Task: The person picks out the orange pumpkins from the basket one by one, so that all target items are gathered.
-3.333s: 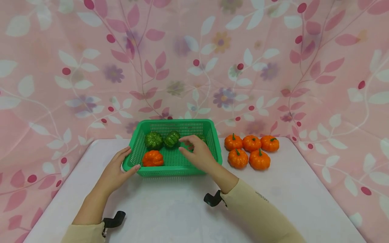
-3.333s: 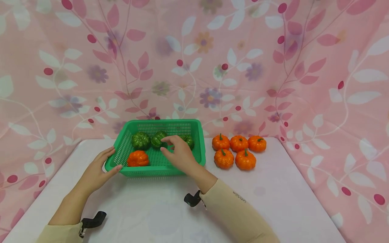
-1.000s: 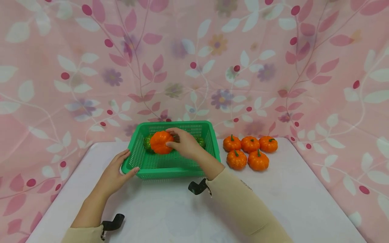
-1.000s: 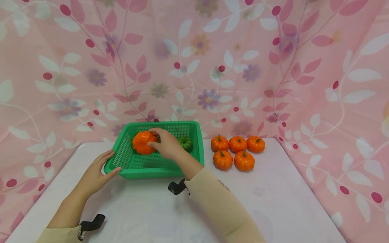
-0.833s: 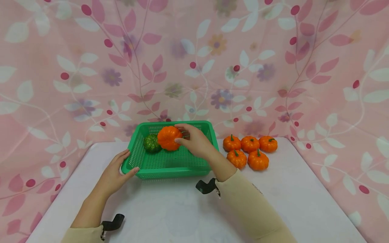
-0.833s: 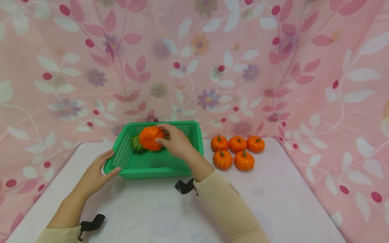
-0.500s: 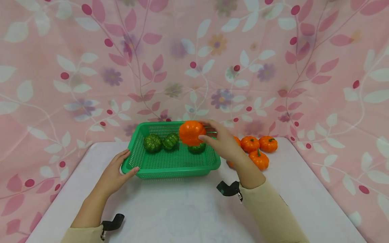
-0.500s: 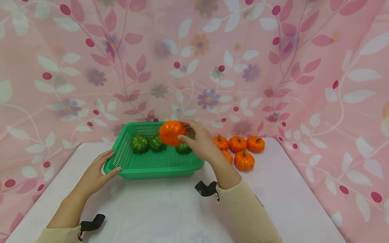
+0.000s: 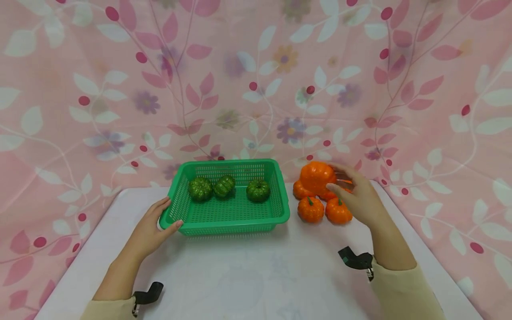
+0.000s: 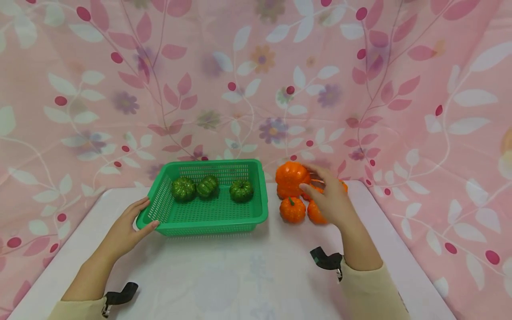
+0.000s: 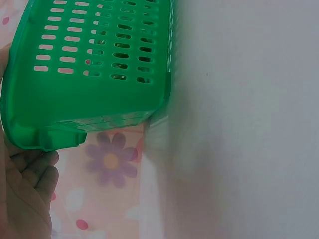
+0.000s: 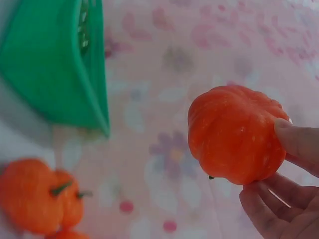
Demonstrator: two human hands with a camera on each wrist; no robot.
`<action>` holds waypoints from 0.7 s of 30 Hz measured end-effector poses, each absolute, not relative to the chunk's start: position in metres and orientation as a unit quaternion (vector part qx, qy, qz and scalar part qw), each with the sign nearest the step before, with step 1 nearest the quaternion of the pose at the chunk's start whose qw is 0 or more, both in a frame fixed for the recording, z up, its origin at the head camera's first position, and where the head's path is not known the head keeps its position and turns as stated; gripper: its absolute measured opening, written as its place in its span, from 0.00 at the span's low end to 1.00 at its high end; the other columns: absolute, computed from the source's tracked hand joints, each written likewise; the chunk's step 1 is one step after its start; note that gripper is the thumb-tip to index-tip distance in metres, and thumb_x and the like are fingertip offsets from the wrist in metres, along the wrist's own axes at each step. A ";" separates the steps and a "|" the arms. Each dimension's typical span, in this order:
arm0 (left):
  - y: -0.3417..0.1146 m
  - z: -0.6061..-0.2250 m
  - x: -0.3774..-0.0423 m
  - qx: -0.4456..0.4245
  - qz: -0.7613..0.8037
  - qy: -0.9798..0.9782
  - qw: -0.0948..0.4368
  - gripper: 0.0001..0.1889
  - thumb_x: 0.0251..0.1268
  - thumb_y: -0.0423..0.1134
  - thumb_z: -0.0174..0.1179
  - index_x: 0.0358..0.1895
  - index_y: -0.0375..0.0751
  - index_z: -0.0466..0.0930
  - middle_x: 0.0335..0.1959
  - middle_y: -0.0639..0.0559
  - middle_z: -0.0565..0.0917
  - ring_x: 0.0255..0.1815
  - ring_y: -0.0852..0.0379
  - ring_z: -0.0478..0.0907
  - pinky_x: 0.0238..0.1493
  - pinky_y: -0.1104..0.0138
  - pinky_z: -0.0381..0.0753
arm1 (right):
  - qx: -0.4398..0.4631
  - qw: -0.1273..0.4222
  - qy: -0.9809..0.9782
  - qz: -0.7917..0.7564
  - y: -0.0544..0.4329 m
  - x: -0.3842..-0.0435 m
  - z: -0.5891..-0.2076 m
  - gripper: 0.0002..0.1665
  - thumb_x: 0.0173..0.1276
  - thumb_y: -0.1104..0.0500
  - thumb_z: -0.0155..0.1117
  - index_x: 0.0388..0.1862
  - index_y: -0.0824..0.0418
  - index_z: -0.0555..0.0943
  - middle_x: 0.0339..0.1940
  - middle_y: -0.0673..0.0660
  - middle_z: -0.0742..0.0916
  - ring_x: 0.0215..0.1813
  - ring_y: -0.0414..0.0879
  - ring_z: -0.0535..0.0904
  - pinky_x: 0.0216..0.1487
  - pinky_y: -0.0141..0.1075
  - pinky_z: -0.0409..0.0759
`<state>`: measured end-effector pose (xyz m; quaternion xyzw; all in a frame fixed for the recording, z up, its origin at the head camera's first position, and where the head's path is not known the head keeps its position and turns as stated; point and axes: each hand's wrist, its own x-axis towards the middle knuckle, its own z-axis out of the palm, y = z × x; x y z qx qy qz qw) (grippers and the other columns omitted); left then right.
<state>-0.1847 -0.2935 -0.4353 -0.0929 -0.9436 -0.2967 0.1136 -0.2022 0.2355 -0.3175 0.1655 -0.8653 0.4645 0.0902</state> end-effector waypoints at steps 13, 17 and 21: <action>-0.293 -0.435 -0.185 -0.095 -0.296 -0.943 0.119 0.45 0.65 0.56 0.66 0.75 0.29 0.60 0.77 0.37 0.59 0.75 0.31 0.56 0.65 0.32 0.61 | 0.067 0.127 -0.916 0.375 0.341 -0.201 -0.367 0.36 0.74 0.54 0.63 0.75 0.66 0.65 0.67 0.73 0.74 0.63 0.70 0.74 0.50 0.21 0.77; -0.293 -0.434 -0.185 -0.094 -0.296 -0.943 0.117 0.45 0.65 0.56 0.66 0.75 0.29 0.60 0.77 0.37 0.59 0.75 0.31 0.56 0.65 0.32 0.61 | 0.037 0.110 -0.928 0.353 0.358 -0.205 -0.385 0.35 0.75 0.55 0.62 0.75 0.69 0.65 0.66 0.76 0.73 0.62 0.73 0.74 0.53 0.43 0.78; -0.292 -0.434 -0.185 -0.093 -0.295 -0.944 0.114 0.46 0.64 0.56 0.66 0.75 0.29 0.60 0.77 0.37 0.59 0.75 0.31 0.56 0.66 0.33 0.61 | 0.018 0.094 -0.932 0.349 0.369 -0.210 -0.399 0.36 0.75 0.56 0.61 0.75 0.71 0.64 0.64 0.78 0.74 0.61 0.75 0.74 0.54 0.54 0.74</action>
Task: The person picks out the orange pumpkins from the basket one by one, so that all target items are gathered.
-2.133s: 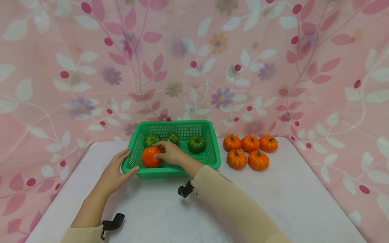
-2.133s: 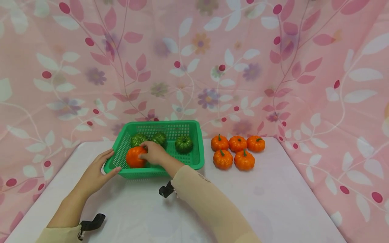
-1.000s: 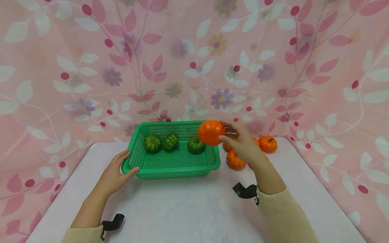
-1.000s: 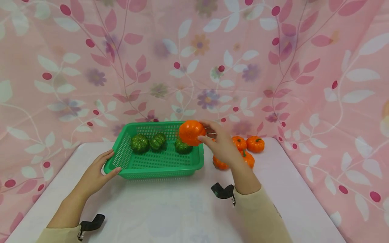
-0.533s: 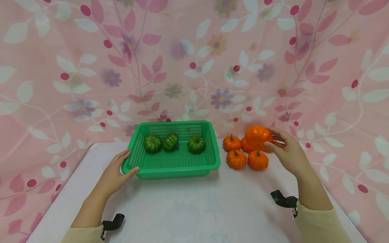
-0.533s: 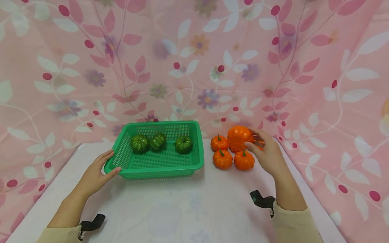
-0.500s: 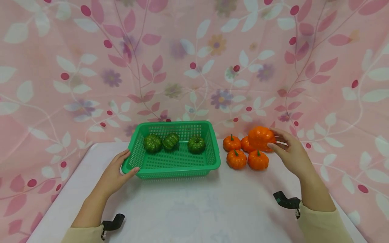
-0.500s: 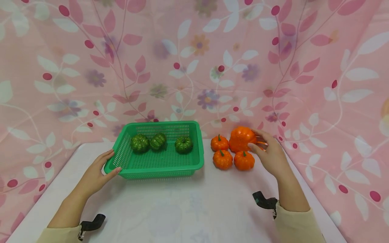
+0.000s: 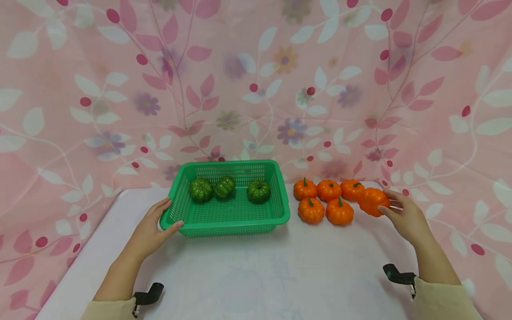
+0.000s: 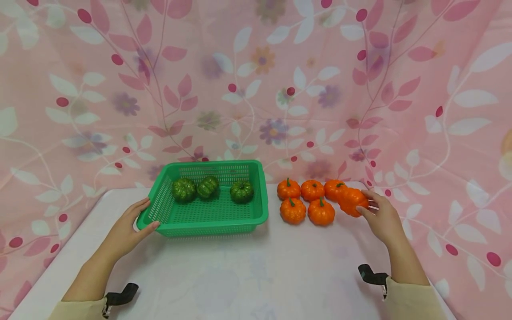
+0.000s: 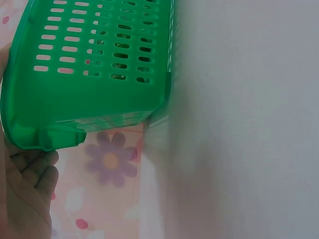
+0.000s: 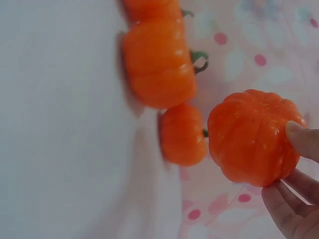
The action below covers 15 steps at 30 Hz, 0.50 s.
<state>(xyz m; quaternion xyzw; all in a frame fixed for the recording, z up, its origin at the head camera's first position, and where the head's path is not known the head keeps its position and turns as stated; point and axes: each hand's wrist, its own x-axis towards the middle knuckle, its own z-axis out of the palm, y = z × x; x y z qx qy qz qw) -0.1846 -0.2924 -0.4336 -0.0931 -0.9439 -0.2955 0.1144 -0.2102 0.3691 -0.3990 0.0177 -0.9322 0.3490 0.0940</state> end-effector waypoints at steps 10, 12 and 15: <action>-0.292 -0.433 -0.184 -0.092 -0.294 -0.945 0.113 0.45 0.65 0.57 0.66 0.75 0.30 0.60 0.77 0.37 0.58 0.75 0.31 0.56 0.66 0.33 0.61 | 0.008 0.090 -0.936 0.341 0.388 -0.229 -0.423 0.35 0.73 0.58 0.64 0.73 0.71 0.66 0.62 0.78 0.75 0.60 0.75 0.74 0.55 0.60 0.76; -0.292 -0.433 -0.185 -0.092 -0.292 -0.945 0.115 0.45 0.65 0.57 0.65 0.75 0.30 0.60 0.77 0.37 0.59 0.75 0.31 0.56 0.66 0.32 0.61 | 0.007 0.091 -0.937 0.338 0.390 -0.233 -0.427 0.34 0.73 0.59 0.65 0.72 0.72 0.67 0.61 0.78 0.75 0.59 0.75 0.75 0.55 0.59 0.75; -0.293 -0.433 -0.185 -0.092 -0.293 -0.944 0.117 0.45 0.65 0.57 0.66 0.75 0.30 0.60 0.77 0.37 0.59 0.75 0.31 0.56 0.65 0.32 0.61 | 0.004 0.086 -0.938 0.337 0.392 -0.238 -0.432 0.34 0.72 0.60 0.66 0.71 0.73 0.68 0.61 0.78 0.75 0.59 0.75 0.74 0.56 0.60 0.75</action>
